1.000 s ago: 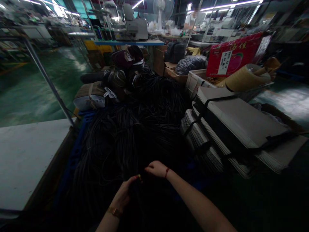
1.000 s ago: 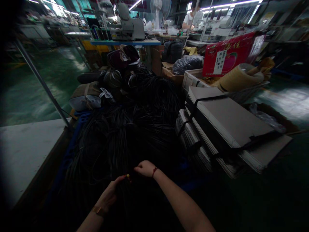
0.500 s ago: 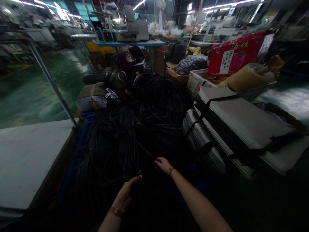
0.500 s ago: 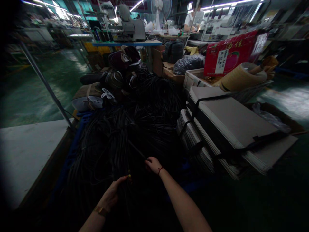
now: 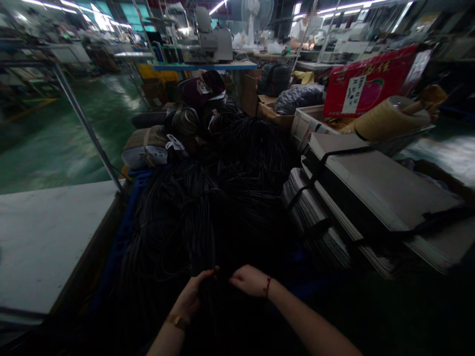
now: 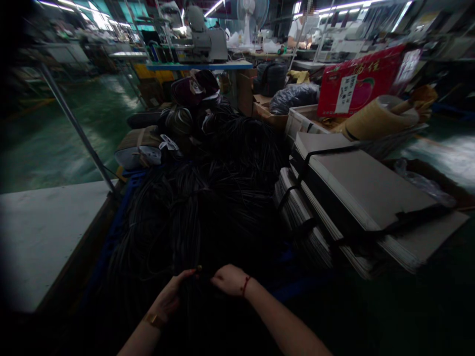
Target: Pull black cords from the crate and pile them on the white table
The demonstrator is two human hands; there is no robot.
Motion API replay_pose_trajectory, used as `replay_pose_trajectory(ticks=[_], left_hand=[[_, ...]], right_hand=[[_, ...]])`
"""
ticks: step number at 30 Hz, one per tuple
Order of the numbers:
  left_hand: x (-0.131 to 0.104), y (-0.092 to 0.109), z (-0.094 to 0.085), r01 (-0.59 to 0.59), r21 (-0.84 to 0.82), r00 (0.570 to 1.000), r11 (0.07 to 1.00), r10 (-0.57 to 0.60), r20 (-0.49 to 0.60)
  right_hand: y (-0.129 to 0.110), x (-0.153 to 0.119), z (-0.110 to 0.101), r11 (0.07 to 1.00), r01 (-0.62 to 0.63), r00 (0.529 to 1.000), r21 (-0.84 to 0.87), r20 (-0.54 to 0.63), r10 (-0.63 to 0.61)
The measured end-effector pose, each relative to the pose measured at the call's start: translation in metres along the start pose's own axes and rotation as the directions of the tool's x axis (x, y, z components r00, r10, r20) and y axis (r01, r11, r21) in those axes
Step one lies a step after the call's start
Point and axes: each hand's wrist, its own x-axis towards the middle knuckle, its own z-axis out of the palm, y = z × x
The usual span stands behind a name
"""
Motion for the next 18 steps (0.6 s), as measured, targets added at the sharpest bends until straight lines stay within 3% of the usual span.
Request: replay_pose_trajectory(ticks=[5, 12, 18], left_hand=[[-0.005, 0.002, -0.003, -0.024, 0.024, 1.0, 0.999, 0.024, -0.013], [-0.004, 0.002, -0.003, -0.011, 0.042, 0.999, 0.999, 0.012, -0.036], [-0.005, 0.003, 0.001, -0.016, 0.04, 0.999, 0.999, 0.017, -0.027]], right_hand=[[0.029, 0.052, -0.004, 0.984, -0.177, 0.952, 0.008, -0.253, 0.173], [0.051, 0.078, 0.015, 0.956, -0.289, 0.894, 0.06, -0.341, 0.291], [0.056, 0.093, 0.01, 0.964, -0.261, 0.898, 0.06, -0.352, 0.265]])
